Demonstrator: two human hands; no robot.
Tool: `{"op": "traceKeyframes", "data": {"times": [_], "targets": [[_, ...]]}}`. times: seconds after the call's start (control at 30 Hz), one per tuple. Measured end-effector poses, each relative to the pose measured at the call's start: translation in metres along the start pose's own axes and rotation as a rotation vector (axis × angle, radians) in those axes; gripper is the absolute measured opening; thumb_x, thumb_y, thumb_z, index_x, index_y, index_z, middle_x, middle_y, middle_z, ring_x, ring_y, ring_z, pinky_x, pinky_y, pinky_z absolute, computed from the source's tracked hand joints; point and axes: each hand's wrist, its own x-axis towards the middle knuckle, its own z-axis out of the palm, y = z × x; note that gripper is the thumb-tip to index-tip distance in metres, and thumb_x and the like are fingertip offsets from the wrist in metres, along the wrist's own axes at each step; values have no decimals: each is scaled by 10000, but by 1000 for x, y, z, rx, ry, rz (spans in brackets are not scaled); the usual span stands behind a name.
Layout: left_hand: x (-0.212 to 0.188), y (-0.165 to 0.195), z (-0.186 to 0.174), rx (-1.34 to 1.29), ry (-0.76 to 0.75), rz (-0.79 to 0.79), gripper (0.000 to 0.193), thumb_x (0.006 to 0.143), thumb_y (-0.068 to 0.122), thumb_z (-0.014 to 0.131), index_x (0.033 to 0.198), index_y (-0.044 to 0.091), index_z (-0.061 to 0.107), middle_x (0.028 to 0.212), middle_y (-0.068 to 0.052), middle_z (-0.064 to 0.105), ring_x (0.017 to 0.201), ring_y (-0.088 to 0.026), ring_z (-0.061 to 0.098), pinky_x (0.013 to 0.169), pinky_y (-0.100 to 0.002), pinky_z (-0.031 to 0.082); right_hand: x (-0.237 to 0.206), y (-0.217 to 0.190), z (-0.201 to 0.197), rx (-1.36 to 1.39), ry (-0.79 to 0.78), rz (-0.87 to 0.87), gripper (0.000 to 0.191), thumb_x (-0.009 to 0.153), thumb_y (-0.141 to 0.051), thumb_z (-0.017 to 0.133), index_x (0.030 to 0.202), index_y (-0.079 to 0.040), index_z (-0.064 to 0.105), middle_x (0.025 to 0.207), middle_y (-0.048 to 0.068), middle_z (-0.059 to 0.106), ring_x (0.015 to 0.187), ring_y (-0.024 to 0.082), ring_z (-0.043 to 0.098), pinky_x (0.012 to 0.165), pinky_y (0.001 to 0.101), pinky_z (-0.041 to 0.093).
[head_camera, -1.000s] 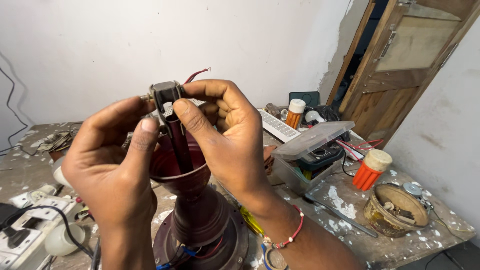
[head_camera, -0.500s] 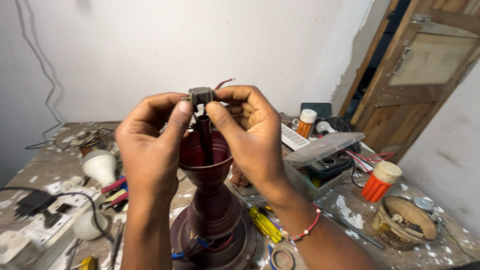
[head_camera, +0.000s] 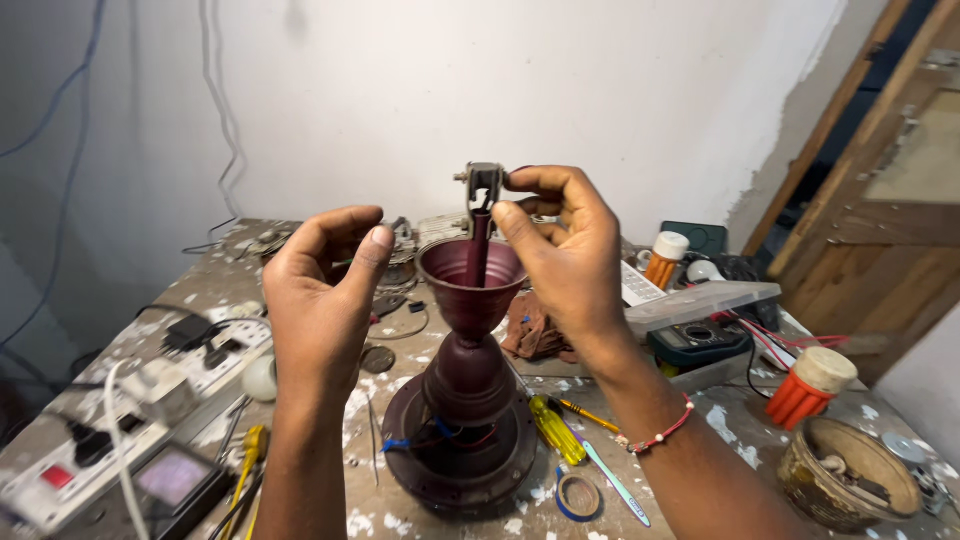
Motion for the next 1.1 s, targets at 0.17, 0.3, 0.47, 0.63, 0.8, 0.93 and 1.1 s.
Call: {"op": "traceKeyframes", "data": {"times": [0.17, 0.3, 0.47, 0.63, 0.8, 0.93, 1.1], "targets": [[-35, -8, -34, 86, 74, 123, 201, 954, 131, 743, 1120, 18, 733, 983, -36, 754, 876, -88, 686, 802, -242, 562, -21, -4, -10, -83, 96, -123, 242, 985, -20, 690, 1208, 16, 603, 1159, 72, 630, 991, 82, 606, 778, 227, 566], [-62, -34, -66, 299, 187, 141, 199, 941, 137, 757, 1099, 18, 739, 928, -44, 751, 836, -101, 687, 770, -260, 556, -68, -6, -8, -262, 185, -279, 126, 1104, 2, 659, 1211, 24, 596, 1145, 66, 615, 970, 85, 585, 835, 226, 531], [-95, -58, -116, 555, 262, 74, 224, 880, 121, 777, 1079, 24, 744, 879, -72, 759, 773, -146, 694, 715, -294, 546, -137, -12, 27, -428, 70, -510, 162, 1052, 29, 654, 1180, -27, 572, 1102, 76, 609, 918, 149, 615, 823, 266, 523], [-110, -79, -148, 706, 189, 18, 221, 836, 128, 786, 1038, 49, 742, 933, -94, 759, 790, -208, 743, 701, -336, 557, -172, 0, 78, -425, -393, -413, 210, 906, -39, 743, 1094, -38, 649, 981, 104, 690, 821, 262, 720, 700, 356, 571], [-115, -101, -183, 799, 46, -28, 233, 830, 147, 783, 1042, 66, 732, 980, -87, 752, 810, -250, 742, 708, -372, 556, -197, 32, 136, -666, -671, -185, 215, 864, -78, 703, 1077, -102, 716, 963, 82, 720, 759, 344, 709, 619, 437, 559], [-110, -113, -201, 785, 11, -16, 244, 826, 151, 784, 1046, 62, 729, 981, -85, 757, 822, -260, 734, 721, -383, 553, -207, 59, 175, -977, -840, -189, 292, 725, -14, 677, 1010, -76, 692, 969, 98, 717, 712, 339, 717, 551, 452, 561], [-108, -123, -212, 756, -2, -74, 251, 826, 152, 786, 1054, 65, 730, 967, -88, 752, 807, -249, 739, 714, -372, 556, -211, 80, 200, -1138, -909, -202, 201, 732, -42, 692, 930, -70, 673, 876, 121, 692, 696, 320, 727, 524, 437, 563]]}}
